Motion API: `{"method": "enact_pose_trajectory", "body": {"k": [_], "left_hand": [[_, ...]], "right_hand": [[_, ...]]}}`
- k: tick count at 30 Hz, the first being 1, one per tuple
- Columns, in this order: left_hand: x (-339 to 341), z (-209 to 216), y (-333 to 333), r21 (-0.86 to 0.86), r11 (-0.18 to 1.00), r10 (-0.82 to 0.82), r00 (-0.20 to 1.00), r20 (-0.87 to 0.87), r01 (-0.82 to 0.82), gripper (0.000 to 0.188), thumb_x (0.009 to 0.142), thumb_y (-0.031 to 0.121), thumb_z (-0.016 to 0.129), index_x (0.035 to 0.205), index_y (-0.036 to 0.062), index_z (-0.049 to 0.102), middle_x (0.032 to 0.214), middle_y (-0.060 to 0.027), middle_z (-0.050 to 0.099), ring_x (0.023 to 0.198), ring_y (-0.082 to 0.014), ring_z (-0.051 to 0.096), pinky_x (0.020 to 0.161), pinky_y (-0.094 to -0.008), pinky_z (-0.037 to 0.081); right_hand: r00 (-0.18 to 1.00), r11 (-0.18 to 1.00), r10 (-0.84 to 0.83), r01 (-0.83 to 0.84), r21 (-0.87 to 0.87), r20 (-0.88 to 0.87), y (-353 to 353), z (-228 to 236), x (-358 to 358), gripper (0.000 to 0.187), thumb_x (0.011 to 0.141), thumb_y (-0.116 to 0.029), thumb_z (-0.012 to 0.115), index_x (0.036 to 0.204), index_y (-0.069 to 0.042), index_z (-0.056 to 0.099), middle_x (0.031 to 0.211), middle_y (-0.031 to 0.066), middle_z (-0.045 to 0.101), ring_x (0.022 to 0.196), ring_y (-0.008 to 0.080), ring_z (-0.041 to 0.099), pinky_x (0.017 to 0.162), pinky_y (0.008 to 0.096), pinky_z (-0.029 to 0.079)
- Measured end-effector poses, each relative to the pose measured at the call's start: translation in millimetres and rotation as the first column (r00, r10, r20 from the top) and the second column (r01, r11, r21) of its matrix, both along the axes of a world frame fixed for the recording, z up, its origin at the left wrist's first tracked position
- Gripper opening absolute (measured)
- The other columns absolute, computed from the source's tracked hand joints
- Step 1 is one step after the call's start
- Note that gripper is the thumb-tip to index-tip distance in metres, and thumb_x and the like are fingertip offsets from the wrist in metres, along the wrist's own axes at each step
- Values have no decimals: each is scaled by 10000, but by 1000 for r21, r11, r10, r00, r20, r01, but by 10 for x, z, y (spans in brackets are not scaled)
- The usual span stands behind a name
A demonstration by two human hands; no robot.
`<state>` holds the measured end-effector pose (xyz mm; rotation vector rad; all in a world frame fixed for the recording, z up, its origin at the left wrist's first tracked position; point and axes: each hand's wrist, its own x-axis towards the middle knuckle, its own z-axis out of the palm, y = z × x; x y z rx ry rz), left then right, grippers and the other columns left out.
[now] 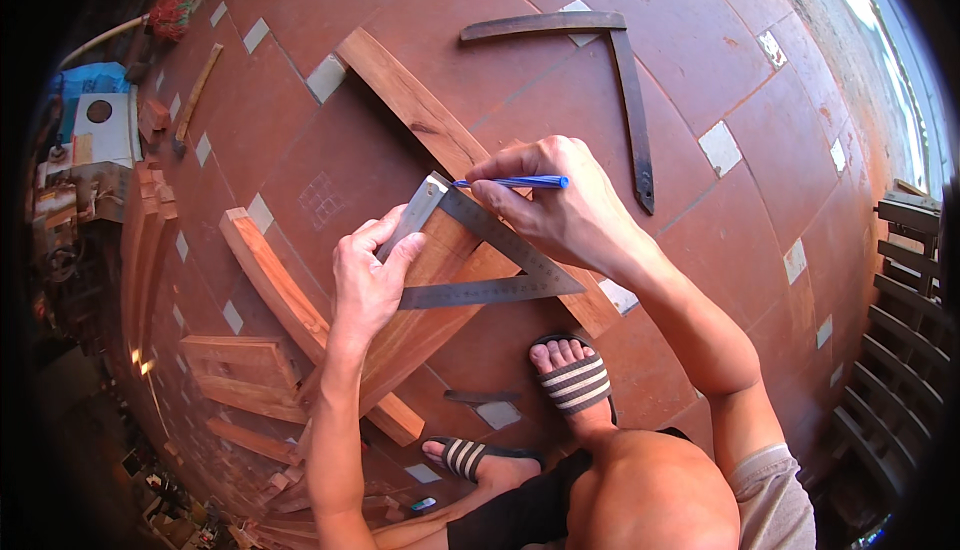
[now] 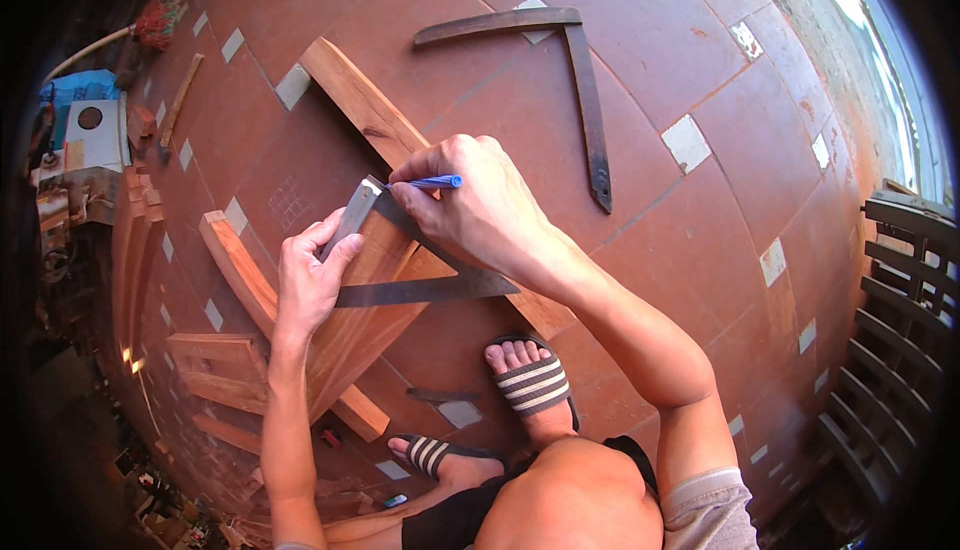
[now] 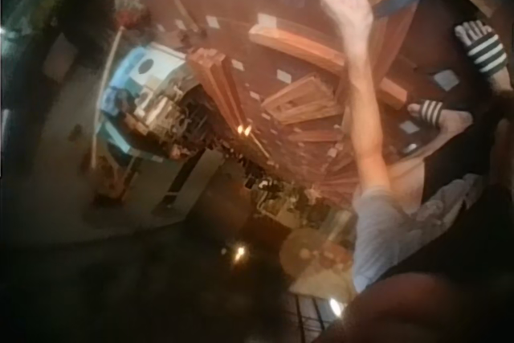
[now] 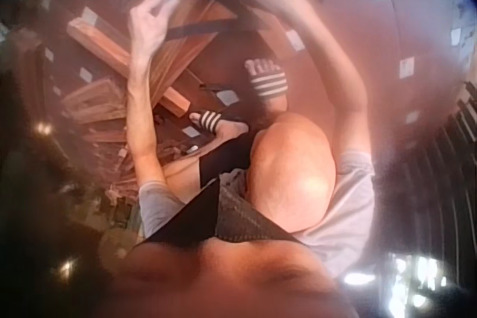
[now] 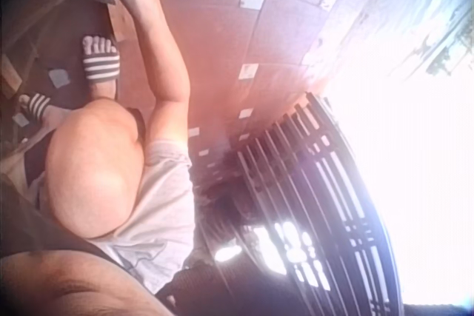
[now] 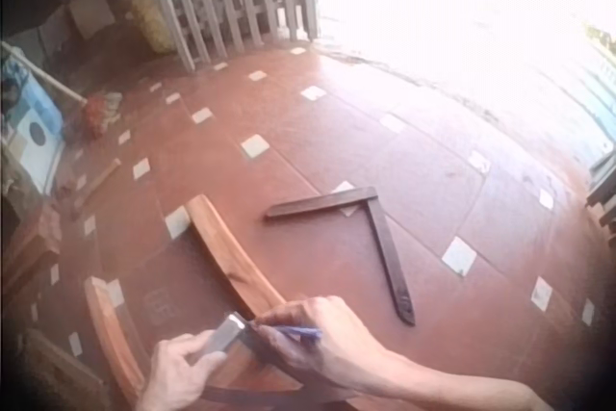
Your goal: The person marks wooden planks using a set square and a blue pen. They repeatedly position the square on different planks, draw lines, and reposition the wood to continue marking.
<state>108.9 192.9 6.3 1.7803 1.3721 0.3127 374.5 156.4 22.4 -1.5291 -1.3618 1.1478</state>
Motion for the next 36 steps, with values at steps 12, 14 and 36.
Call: {"method": "enact_pose_trajectory", "body": {"k": [12, 14, 36], "left_hand": [[4, 10, -1, -6, 1000, 7, 1000, 4, -7, 453, 988, 156, 795, 1385, -47, 717, 960, -41, 720, 920, -92, 630, 872, -298, 532], [22, 0, 7, -2, 1000, 1, 1000, 12, -1, 451, 989, 157, 792, 1384, -47, 718, 964, -42, 724, 925, -92, 633, 881, -299, 533], [-1240, 451, -324, -168, 986, -39, 990, -134, 16, 699, 939, 353, 871, 1486, -21, 647, 1289, -135, 663, 1057, -205, 697, 929, -335, 587]], "right_hand": [[998, 999, 7, -4, -40, 61, -4, 156, 113, 201, 935, -124, 758, 1034, 33, 835, 890, 288, 773, 814, 400, 797, 807, 431, 637], [999, 1000, 4, -5, 16, 36, 87, 23, 56, 207, 937, -131, 758, 1044, 28, 835, 889, 289, 772, 817, 400, 797, 805, 433, 636], [994, 959, -83, 100, -264, 75, -1352, -135, -522, 256, 1085, -259, 653, 984, -38, 732, 715, 223, 667, 677, 424, 706, 642, 465, 545]]}}
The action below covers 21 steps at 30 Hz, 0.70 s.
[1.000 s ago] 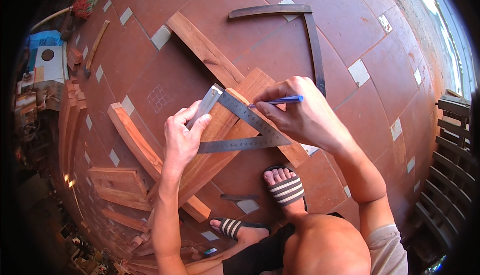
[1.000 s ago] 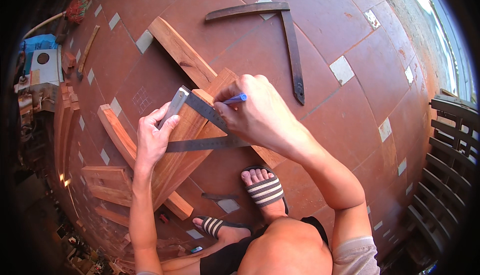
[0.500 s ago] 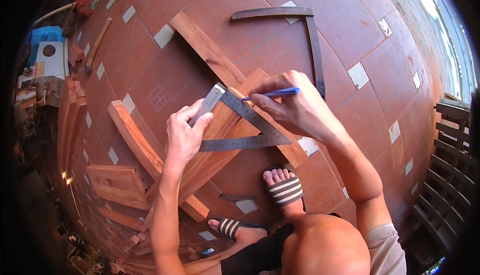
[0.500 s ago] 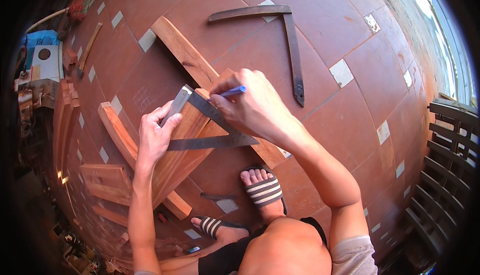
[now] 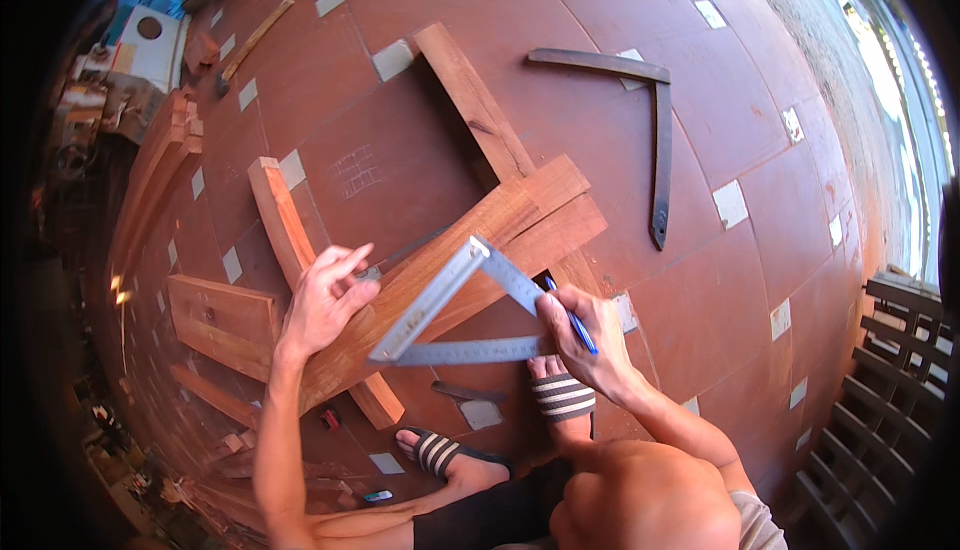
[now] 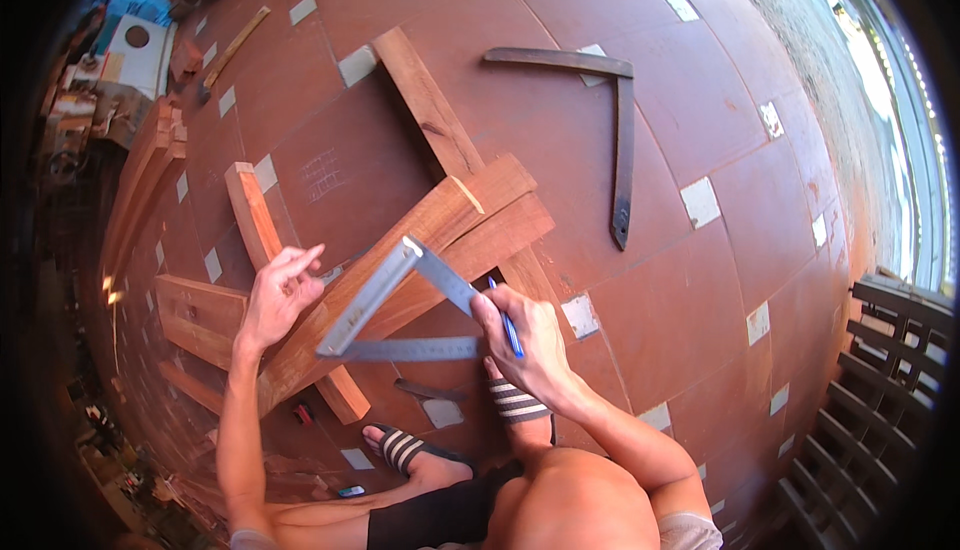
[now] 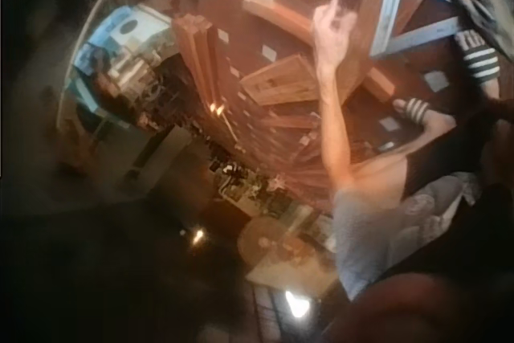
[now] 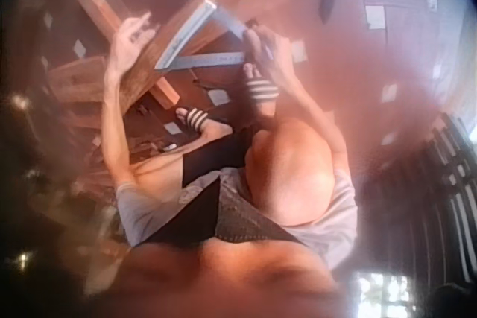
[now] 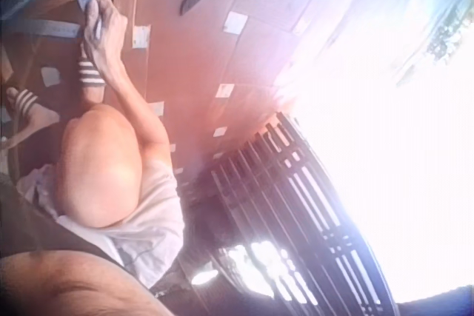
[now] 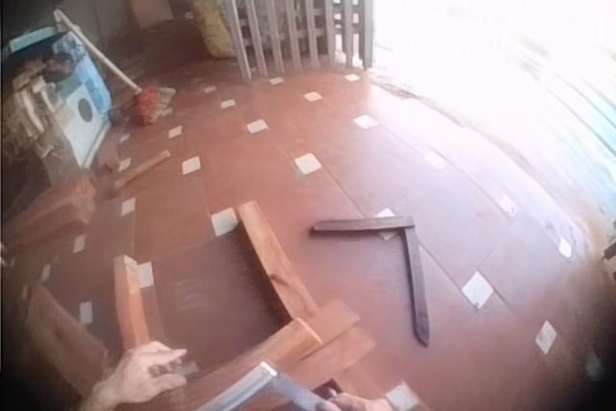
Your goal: The person marks wooden planks using a set square and a blue pen. They repeatedly position the square on different planks, draw lines, and reposition the wood to continue marking.
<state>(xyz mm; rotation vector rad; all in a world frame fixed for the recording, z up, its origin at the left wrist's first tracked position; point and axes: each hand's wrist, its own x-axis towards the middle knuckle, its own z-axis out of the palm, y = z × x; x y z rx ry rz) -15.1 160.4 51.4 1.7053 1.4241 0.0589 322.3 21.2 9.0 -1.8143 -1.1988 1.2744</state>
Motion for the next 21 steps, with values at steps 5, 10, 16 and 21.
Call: {"method": "enact_pose_trajectory", "body": {"k": [5, 10, 16, 21], "left_hand": [[-752, -281, -650, 113, 952, -268, 951, -151, 286, 1099, 580, 438, 1014, 1515, 16, 621, 1504, -178, 522, 1379, -383, 513, 1199, -489, 441], [-673, -350, -973, 336, 910, -177, 961, -214, 243, 1038, 590, 286, 1020, 1544, 153, 633, 1499, -187, 554, 1302, -399, 566, 1134, -506, 509], [-552, -447, -1389, 377, 918, -50, 980, -194, 121, 1069, 704, 460, 982, 1614, 108, 545, 1076, -118, 625, 940, -327, 630, 901, -472, 553], [-535, -470, -1425, 595, 784, 14, 955, -297, 174, 955, 777, 516, 926, 1528, 39, 581, 969, -86, 568, 892, -302, 590, 838, -469, 502]], "right_hand": [[982, 978, 187, -187, -95, -7, -142, -68, 29, 305, 1098, -296, 640, 967, -45, 754, 731, 157, 733, 679, 352, 743, 661, 449, 564], [963, 960, 265, -268, -85, -40, -239, -32, 45, 320, 1102, -312, 644, 950, -56, 762, 719, 128, 727, 668, 325, 738, 653, 432, 563], [948, 947, 311, -315, -63, -63, -315, 73, 115, 329, 1103, -305, 650, 871, -97, 758, 674, 108, 683, 598, 302, 689, 610, 405, 540], [939, 939, 342, -341, 43, -21, -315, 96, 100, 318, 1100, -287, 660, 873, -87, 756, 665, 99, 678, 577, 281, 683, 591, 395, 534]]}}
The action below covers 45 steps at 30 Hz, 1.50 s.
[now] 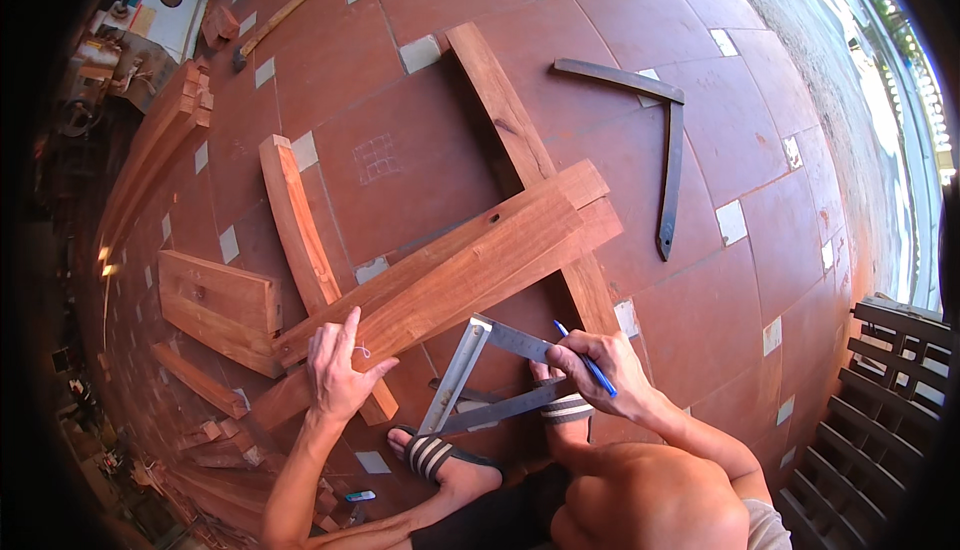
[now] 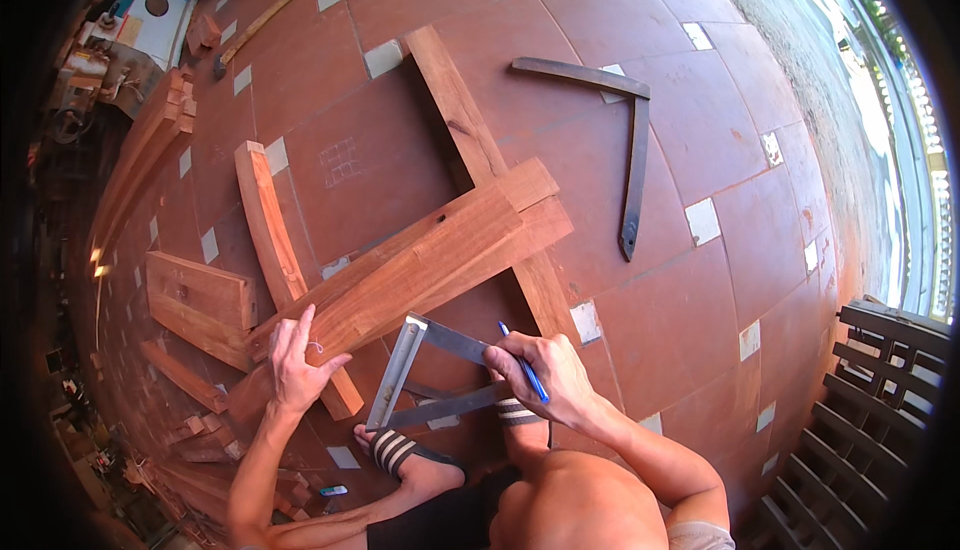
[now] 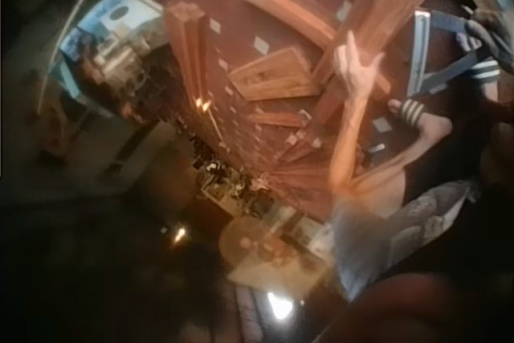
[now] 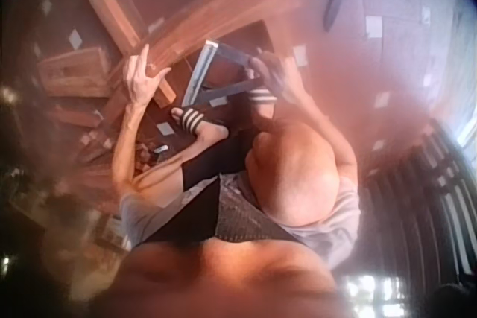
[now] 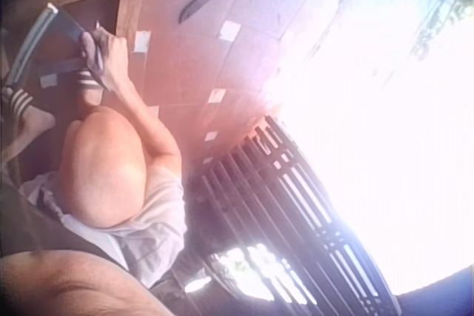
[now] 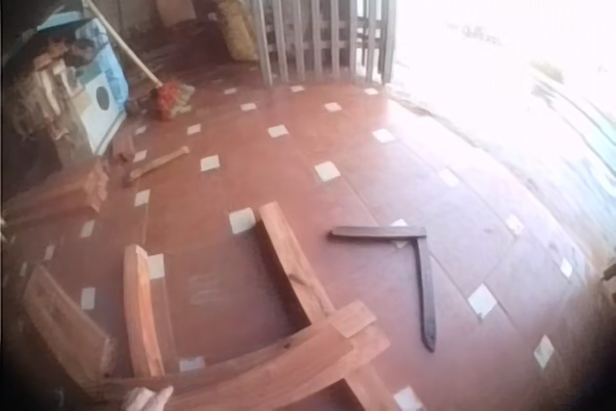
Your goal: The person marks wooden planks using a set square and a blue pen. They repeatedly position the square on different planks, draw lines, and reposition the wood to continue marking.
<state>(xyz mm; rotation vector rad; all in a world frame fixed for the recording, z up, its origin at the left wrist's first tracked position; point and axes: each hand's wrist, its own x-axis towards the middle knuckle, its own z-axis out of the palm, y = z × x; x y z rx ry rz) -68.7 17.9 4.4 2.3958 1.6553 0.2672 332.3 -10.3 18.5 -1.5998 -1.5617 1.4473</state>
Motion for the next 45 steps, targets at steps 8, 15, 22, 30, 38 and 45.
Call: {"method": "enact_pose_trajectory", "body": {"k": [8, 15, 22, 30, 38, 45], "left_hand": [[-46, -104, 148, 65, 998, -6, 1000, -15, 7, 842, 797, 594, 888, 1402, 59, 647, 1004, -99, 597, 956, -319, 614, 884, -487, 492], [155, 418, 890, -364, 929, 80, 921, 381, 69, 597, 1006, 288, 732, 1503, -17, 607, 1176, -169, 716, 1039, -294, 702, 897, -401, 561], [912, 253, 1344, -482, 872, 104, 928, 358, 89, 570, 952, 173, 822, 1481, 29, 670, 1113, -100, 723, 963, -184, 670, 849, -359, 541], [1110, 203, 1431, -593, 804, 224, 911, 345, 26, 443, 961, 196, 832, 1354, 10, 749, 944, -105, 714, 866, -176, 663, 810, -359, 543], [1242, 88, 1444, -533, 845, 192, 905, 379, 44, 402, 982, 196, 817, 1308, -30, 753, 964, -131, 749, 863, -180, 685, 806, -364, 556], [1256, 34, 1431, -491, 868, 180, 879, 442, 70, 372, 986, 148, 812, 1298, -45, 750, 946, -114, 739, 849, -159, 672, 786, -341, 546]], "right_hand": [[986, 986, -156, 152, -73, -50, 154, -65, -145, 278, 1077, -267, 685, 962, -29, 772, 718, 142, 726, 649, 315, 742, 655, 414, 575], [938, 938, -344, 345, 26, -30, 375, -155, -530, 217, 1076, -193, 669, 1026, -3, 763, 715, 181, 673, 624, 312, 697, 632, 404, 539], [903, 906, -418, 422, 19, -98, 423, -301, -700, 215, 1063, -99, 669, 1225, 20, 743, 769, 169, 689, 664, 212, 702, 660, 340, 552], [899, 895, -436, 437, 95, -25, 375, -203, -487, 235, 1028, -92, 703, 1235, 5, 754, 807, 189, 725, 701, 265, 750, 686, 352, 573], [875, 872, -484, 484, 65, -21, 385, -158, -353, 185, 1017, -103, 721, 1167, 1, 754, 813, 169, 740, 702, 289, 750, 692, 367, 575], [876, 874, -481, 481, 64, -16, 383, -171, -320, 181, 1018, -108, 722, 1159, 2, 750, 833, 174, 742, 720, 297, 754, 700, 372, 574]]}}
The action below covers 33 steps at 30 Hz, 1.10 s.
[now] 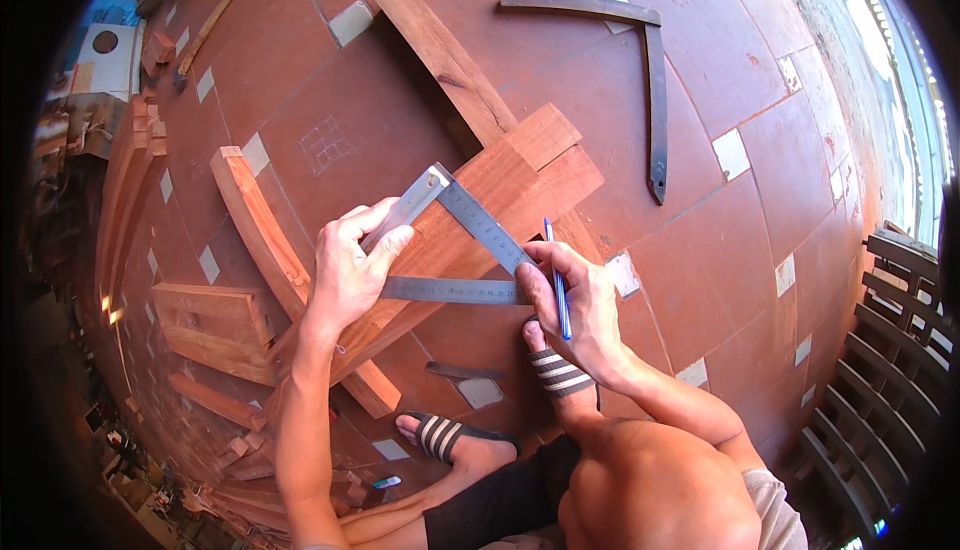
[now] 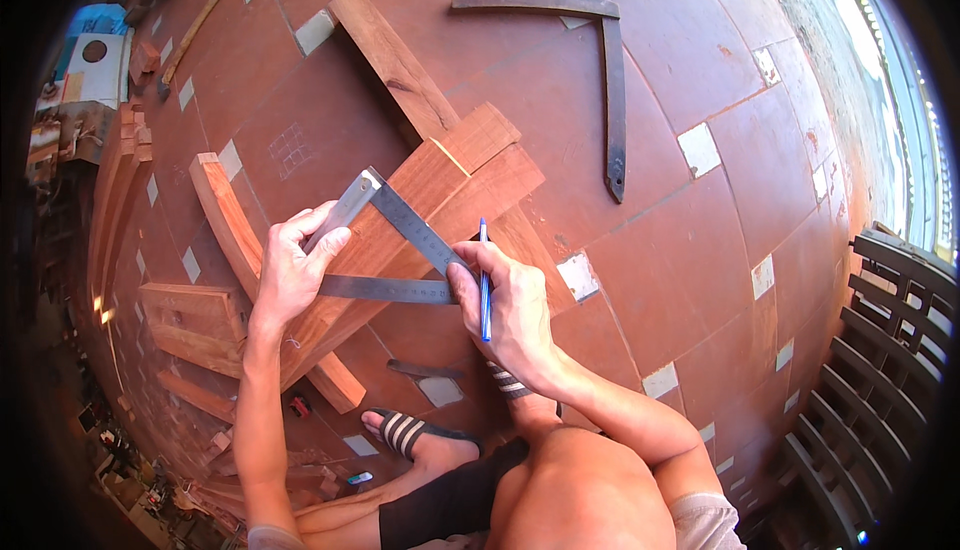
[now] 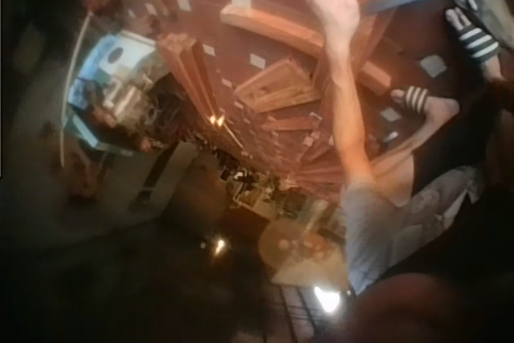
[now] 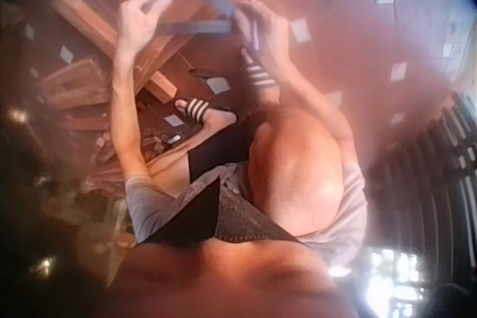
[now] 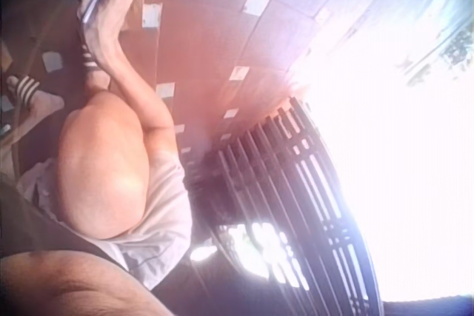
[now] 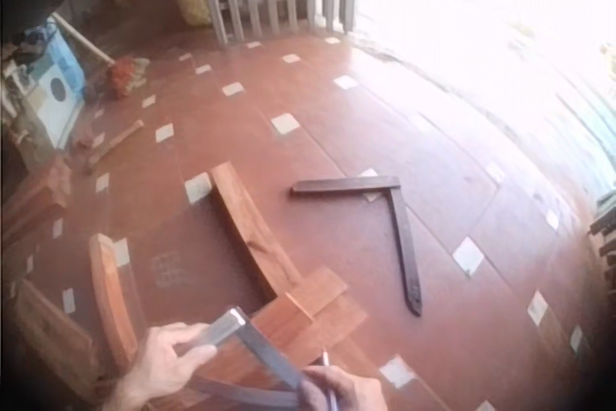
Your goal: The person marks wooden planks using a set square and a blue pen. They repeatedly position the square on different planks, draw lines, and reposition the wood to continue marking.
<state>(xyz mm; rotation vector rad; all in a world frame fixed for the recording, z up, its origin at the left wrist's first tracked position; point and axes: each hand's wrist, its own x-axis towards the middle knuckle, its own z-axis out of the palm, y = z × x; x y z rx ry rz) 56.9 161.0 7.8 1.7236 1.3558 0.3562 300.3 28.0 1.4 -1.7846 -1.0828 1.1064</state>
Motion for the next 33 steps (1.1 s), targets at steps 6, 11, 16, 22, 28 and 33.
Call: {"method": "enact_pose_trajectory", "body": {"k": [6, 11, 16, 22, 28, 33], "left_hand": [[-2, 41, 7, -73, 997, 2, 999, -38, -4, 417, 1014, 161, 802, 1361, -56, 724, 1030, -52, 717, 951, -104, 629, 861, -304, 535], [0, 24, -8, -38, 999, -1, 999, -43, -1, 419, 1014, 170, 799, 1357, -58, 725, 1037, -69, 723, 961, -117, 646, 871, -311, 539], [28, 42, -18, -22, 1000, -5, 999, -44, 4, 417, 1013, 174, 794, 1349, -64, 725, 1020, -79, 719, 950, -128, 652, 873, -321, 542], [37, 56, -14, -32, 999, 1, 999, -45, -2, 417, 1006, 162, 794, 1350, -62, 724, 1031, -91, 735, 963, -134, 668, 883, -325, 548], [32, 38, -11, -15, 1000, -11, 998, -64, 10, 414, 1005, 161, 797, 1350, -56, 727, 1046, -99, 746, 982, -140, 681, 892, -328, 554], [15, 35, -11, 0, 1000, -24, 998, -55, 24, 409, 1009, 167, 793, 1347, -55, 730, 1040, -92, 740, 972, -137, 675, 883, -322, 550]], "right_hand": [[1000, 1000, 0, -1, -11, -19, 1, -20, -4, 193, 1019, -109, 719, 1162, 14, 755, 865, 200, 745, 747, 324, 761, 717, 387, 581], [999, 1000, 1, -2, -23, -36, 0, -18, 1, 195, 1018, -106, 716, 1169, 11, 757, 874, 199, 751, 749, 325, 763, 725, 384, 586], [996, 994, -86, 85, 69, 3, 16, -67, 95, 264, 1034, -99, 696, 1278, -4, 730, 909, 167, 794, 804, 253, 797, 759, 366, 604], [995, 974, 2, 22, 227, -105, 426, 70, 460, 354, 1137, -212, 574, 1357, 33, 704, 859, 137, 764, 805, 202, 726, 777, 338, 575], [990, 963, 140, -133, 236, -13, 745, 207, 481, 273, 1088, -193, 641, 1093, 19, 812, 875, 188, 770, 808, 266, 736, 745, 387, 570], [978, 964, 211, -207, 169, -4, 947, 216, 347, 240, 1001, -204, 734, 1061, 10, 826, 883, 206, 794, 788, 307, 792, 767, 394, 620]]}}
